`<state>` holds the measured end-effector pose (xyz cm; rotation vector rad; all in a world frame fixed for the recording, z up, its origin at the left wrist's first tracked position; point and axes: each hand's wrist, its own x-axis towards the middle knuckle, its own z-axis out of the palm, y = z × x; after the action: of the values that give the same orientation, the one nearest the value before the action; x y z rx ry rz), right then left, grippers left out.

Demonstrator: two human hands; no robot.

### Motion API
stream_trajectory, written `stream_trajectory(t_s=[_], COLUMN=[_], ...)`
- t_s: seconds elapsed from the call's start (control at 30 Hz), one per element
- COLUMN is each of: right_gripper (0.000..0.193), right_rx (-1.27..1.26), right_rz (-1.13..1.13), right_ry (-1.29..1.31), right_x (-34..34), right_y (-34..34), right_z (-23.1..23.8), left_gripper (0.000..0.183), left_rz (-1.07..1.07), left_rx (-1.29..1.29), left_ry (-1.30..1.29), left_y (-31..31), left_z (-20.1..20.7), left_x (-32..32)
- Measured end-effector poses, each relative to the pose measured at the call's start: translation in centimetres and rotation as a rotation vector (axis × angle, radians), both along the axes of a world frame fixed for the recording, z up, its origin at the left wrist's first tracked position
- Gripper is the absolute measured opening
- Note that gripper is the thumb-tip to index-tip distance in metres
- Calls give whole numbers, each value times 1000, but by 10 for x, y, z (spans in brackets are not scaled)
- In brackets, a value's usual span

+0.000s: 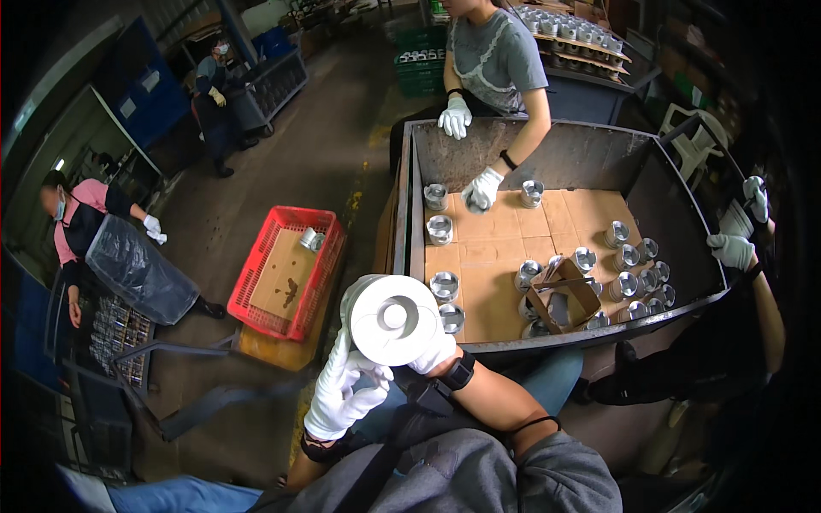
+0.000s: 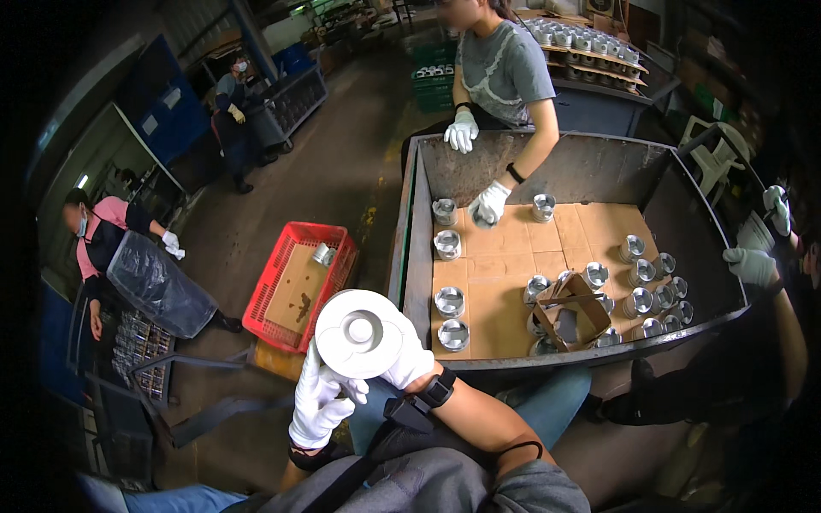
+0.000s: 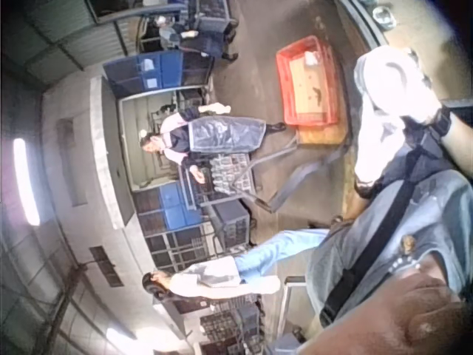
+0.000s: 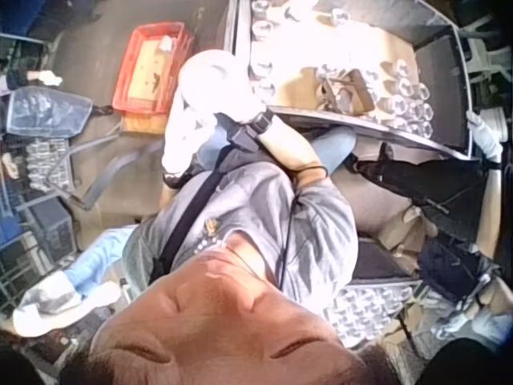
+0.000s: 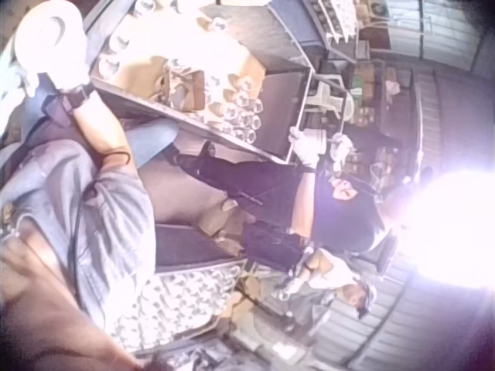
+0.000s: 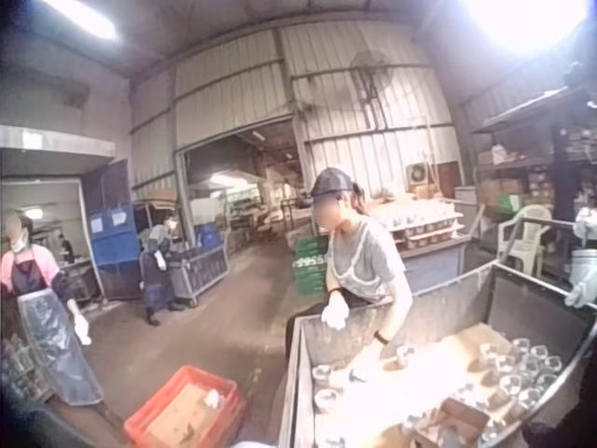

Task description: Inspecting and packing metal pistons into a large container on a fabrication floor.

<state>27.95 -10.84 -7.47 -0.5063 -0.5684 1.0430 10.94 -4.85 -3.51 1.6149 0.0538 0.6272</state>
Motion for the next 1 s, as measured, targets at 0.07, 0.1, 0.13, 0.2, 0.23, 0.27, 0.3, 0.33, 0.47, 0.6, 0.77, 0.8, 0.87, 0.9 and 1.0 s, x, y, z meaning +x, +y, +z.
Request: stream_trajectory(t_s=[0.07,0.1,0.13,0.2,0.23,0.27,0.3,0.33,0.47,0.6,0.77,0.8,0.87,0.9,1.0], right_gripper=[36,35,35,34,33,33,32,32,44,48,41,39,37,37,36], right_rx=[36,-3,-41,-51,-56,-60,12,82,106,-90,-77,-63,-36,13,144], right_rz=[-1,-22,-43,-105,-170,-163,-33,98,34,-19,-43,-149,-366,-330,-381], right_ry=[27,34,40,-6,-51,-54,133,320,215,-103,-449,-596,-889,-948,-1118], right_x=[-2,-1,1,3,4,7,11,14,9,7,5,4,5,10,23], right_y=[1,0,0,1,2,3,3,4,6,1,-2,-1,2,2,4], right_z=[-2,4,9,12,13,14,15,15,14,22,36,37,40,48,80], left_gripper=[106,106,104,103,105,107,110,110,89,71,79,80,82,83,86], left_rz=[13,18,-17,-47,-64,-81,-27,-19,68,-120,-413,-466,-450,-413,-324], left_rx=[2,-1,-125,-252,-373,-496,-456,-460,-441,-733,-1186,-1255,-1280,-1182,-1079], left_ry=[4,2,-24,-53,-72,-92,-119,-123,-10,60,-135,-194,-214,-251,-317], left_y=[-1,0,0,-1,-1,-1,-2,-1,6,11,18,17,18,20,23], left_z=[0,1,4,10,13,15,16,16,11,-4,-32,-34,-35,-36,-14], left_x=[-2,0,2,4,6,6,9,10,10,7,9,10,9,9,12])
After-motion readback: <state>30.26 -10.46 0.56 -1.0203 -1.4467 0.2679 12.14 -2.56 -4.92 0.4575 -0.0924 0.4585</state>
